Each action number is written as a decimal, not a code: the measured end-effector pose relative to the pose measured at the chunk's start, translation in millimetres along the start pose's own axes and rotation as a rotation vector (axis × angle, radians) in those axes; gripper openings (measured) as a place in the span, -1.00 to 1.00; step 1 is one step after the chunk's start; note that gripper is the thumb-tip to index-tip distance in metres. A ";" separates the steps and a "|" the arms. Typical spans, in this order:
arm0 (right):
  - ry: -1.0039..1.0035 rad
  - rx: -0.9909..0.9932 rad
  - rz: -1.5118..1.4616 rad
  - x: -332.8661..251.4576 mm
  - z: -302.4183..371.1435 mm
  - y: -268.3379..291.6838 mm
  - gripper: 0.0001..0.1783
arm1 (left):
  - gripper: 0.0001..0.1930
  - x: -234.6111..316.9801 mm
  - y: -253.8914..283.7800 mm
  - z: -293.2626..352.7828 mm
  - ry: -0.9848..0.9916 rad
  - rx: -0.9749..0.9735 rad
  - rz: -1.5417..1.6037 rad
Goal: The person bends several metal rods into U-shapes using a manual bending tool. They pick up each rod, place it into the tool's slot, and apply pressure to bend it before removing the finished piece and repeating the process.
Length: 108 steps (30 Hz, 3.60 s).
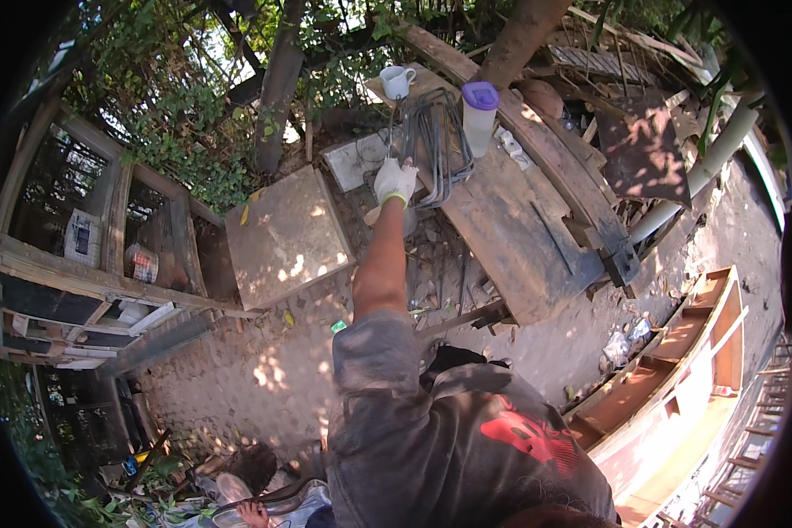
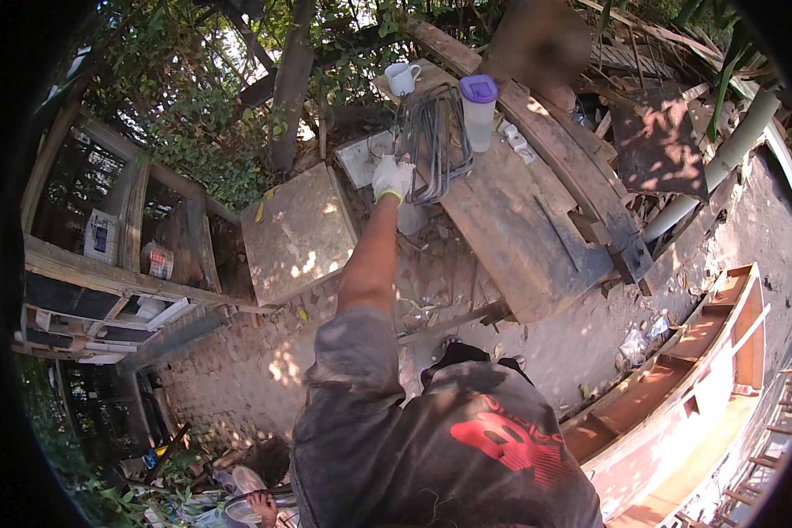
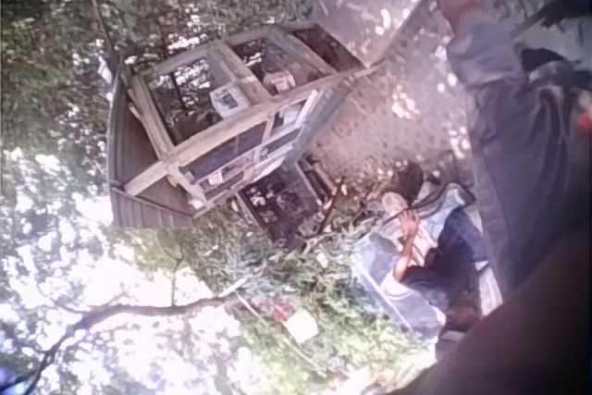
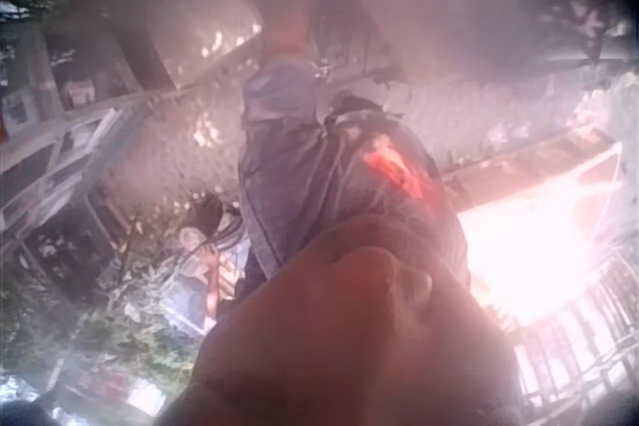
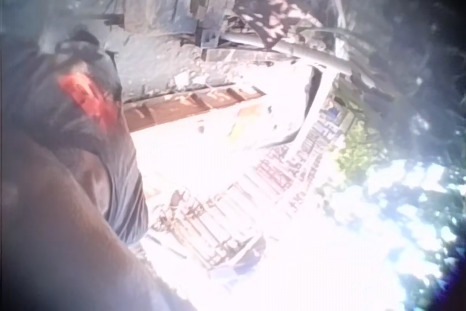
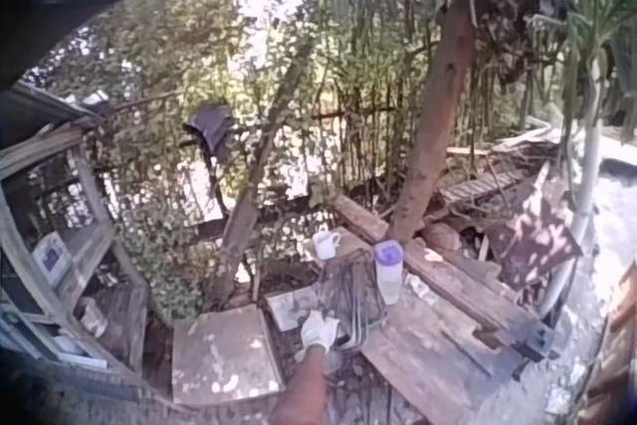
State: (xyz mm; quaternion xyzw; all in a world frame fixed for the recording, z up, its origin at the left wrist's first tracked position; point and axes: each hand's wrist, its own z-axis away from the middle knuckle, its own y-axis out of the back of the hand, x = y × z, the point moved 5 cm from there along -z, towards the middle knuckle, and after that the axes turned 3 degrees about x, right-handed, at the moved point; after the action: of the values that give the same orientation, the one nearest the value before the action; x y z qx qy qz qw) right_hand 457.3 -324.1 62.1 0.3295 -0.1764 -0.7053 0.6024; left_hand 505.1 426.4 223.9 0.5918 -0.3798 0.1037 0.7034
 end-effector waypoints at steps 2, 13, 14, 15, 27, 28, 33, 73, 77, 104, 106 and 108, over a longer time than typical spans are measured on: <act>0.015 0.000 -0.002 -6.9 -0.6 1.5 -0.61 | -0.54 -14.4 -9.3 -17.1 -0.092 0.065 0.117; 0.033 -0.007 -0.014 -13.4 13.3 7.2 -0.64 | -0.73 44.8 3.4 96.0 -0.241 0.012 0.165; 0.042 -0.016 -0.005 -17.7 14.0 7.7 -0.64 | -0.74 35.3 -3.0 100.6 -0.283 0.047 0.203; 0.057 -0.020 -0.001 -22.8 12.8 10.7 -0.64 | -0.75 25.1 -8.3 103.2 -0.326 0.082 0.241; 0.081 -0.086 -0.119 -44.3 50.6 35.1 -0.68 | -0.71 -15.8 10.0 168.5 -0.351 -0.042 0.340; 0.081 -0.096 -0.142 -49.0 58.8 39.8 -0.68 | -0.71 -17.9 14.8 172.6 -0.351 -0.072 0.327; 0.127 -0.180 -0.257 -83.1 94.8 65.2 -0.69 | -0.71 -24.8 60.6 177.1 -0.379 -0.142 0.376; 1.332 0.269 1.407 -808.5 -100.2 40.8 -0.68 | -0.68 1.3 27.1 227.2 -0.270 -0.114 0.080; 1.111 0.224 1.451 -812.7 -116.1 33.7 -0.62 | -0.73 5.2 43.6 224.0 -0.144 -0.134 -0.051; 0.720 -0.233 -0.240 -685.8 -78.9 176.1 -0.78 | -0.83 6.6 166.4 293.2 -0.571 -0.172 -0.521; 0.666 -0.255 -0.303 -684.5 -83.3 188.3 -0.79 | -0.83 -0.4 169.2 301.7 -0.655 -0.160 -0.472; 0.679 -0.195 -0.352 -684.7 -90.7 196.0 -0.80 | -0.82 -7.8 158.5 306.8 -0.702 -0.169 -0.379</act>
State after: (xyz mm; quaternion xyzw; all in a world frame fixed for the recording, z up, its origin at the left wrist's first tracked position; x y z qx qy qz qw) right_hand 701.6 309.3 296.0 0.5104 0.1602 -0.6620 0.5249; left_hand 279.1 193.3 341.6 0.5908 -0.4883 -0.2677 0.5838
